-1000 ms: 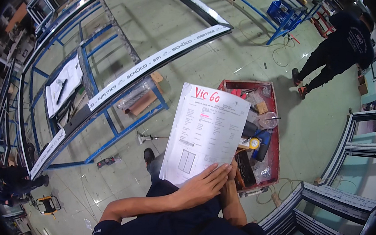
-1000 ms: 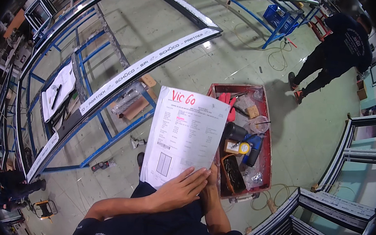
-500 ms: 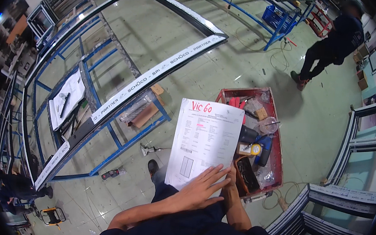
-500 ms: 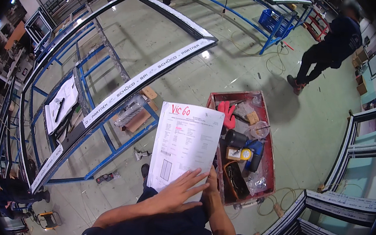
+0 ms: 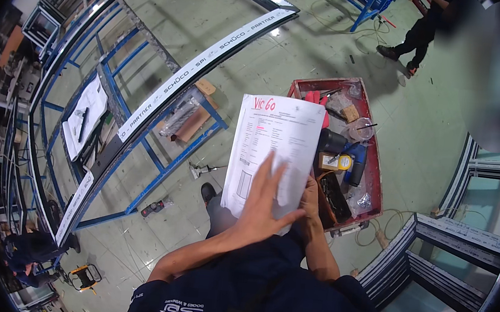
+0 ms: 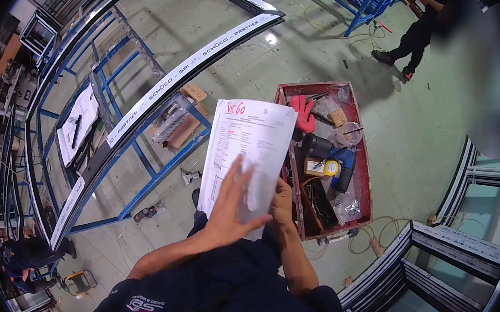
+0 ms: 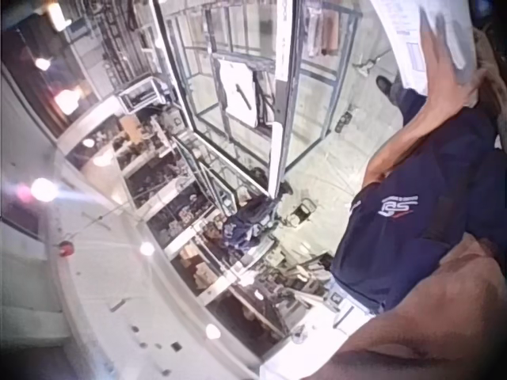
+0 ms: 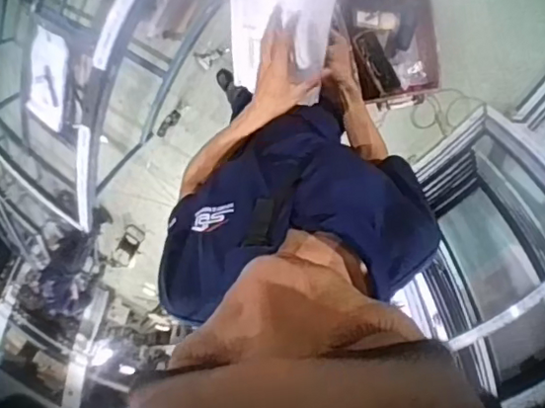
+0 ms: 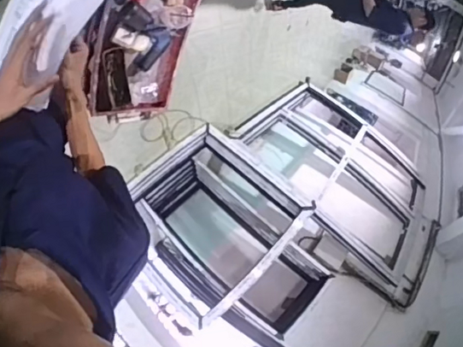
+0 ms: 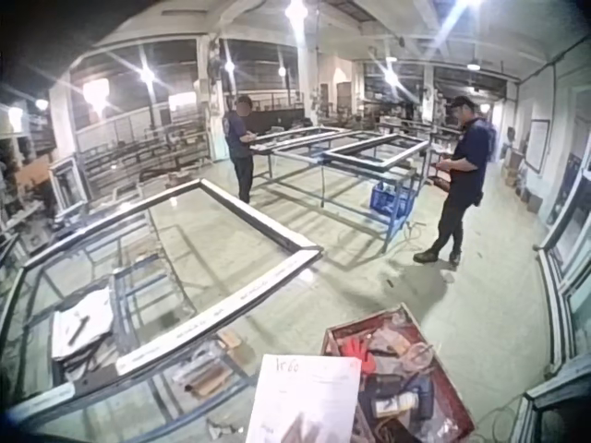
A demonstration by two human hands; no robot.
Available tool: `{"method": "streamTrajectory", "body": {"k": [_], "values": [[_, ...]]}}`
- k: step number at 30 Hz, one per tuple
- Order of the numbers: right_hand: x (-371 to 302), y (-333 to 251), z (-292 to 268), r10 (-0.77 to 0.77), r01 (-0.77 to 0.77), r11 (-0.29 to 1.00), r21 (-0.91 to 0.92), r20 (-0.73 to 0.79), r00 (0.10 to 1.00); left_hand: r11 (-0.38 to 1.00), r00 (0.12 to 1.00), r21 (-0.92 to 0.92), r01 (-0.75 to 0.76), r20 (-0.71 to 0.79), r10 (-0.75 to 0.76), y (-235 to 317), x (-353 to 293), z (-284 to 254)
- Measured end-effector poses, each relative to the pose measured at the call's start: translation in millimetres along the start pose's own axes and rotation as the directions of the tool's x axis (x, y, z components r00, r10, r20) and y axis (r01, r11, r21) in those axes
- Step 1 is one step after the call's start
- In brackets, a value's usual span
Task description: The recorder is seen attaching hardware components to an aluminum window frame using screws and then consulting a technical manual.
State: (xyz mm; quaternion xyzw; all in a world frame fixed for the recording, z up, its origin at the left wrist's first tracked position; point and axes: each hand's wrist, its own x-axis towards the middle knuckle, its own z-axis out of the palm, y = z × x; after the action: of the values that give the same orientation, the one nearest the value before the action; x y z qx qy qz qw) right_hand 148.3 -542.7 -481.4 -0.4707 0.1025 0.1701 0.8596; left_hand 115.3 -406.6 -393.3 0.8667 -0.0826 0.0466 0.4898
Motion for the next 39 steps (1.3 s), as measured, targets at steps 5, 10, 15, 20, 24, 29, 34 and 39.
{"method": "streamTrajectory", "body": {"k": [5, 10, 15, 20, 24, 29, 34, 39], "values": [[-4.7, 10.8, 21.8, -0.170, 0.140, 0.909, -0.393, -0.042, 0.985, 0.962, 0.958, -0.166, 0.218, -0.152, -0.243, -19.1, 10.7, 1.4], [-6.1, -4.7, 35.2, -0.177, 0.134, 0.911, -0.391, -0.074, 0.981, 0.597, 0.860, -0.691, 0.407, 0.069, -0.506, -80.6, -9.4, -15.5], [-4.2, -16.8, 5.4, -0.190, 0.096, 0.909, -0.406, -0.197, 0.962, 0.775, 0.792, -0.626, 0.083, -0.431, -0.433, -61.7, -2.9, -33.4], [-6.6, -15.0, 20.7, -0.316, 0.215, 0.792, -0.571, -0.082, 0.945, 0.956, 0.901, -0.154, 0.249, -0.324, -0.287, -50.4, -2.1, -46.1], [-16.3, -8.2, 42.9, -0.522, 0.465, 0.357, -0.810, 0.240, 0.818, 0.963, 0.887, -0.097, 0.250, -0.377, -0.268, -43.6, 3.7, -35.3], [-11.7, -10.5, 39.1, -0.442, 0.452, 0.427, -0.783, 0.255, 0.860, 0.913, 0.746, -0.078, 0.401, -0.551, -0.375, -79.3, -11.8, -55.1], [-1.4, -10.4, -2.8, -0.265, 0.198, 0.813, -0.548, -0.045, 0.963, 0.823, 0.647, -0.498, 0.274, -0.537, -0.541, -120.7, -34.5, -99.9], [-1.1, -26.9, -24.8, -0.199, 0.133, 0.872, -0.472, -0.092, 0.976, 0.764, 0.661, -0.557, 0.324, -0.445, -0.605, -118.3, -38.7, -104.6]]}}
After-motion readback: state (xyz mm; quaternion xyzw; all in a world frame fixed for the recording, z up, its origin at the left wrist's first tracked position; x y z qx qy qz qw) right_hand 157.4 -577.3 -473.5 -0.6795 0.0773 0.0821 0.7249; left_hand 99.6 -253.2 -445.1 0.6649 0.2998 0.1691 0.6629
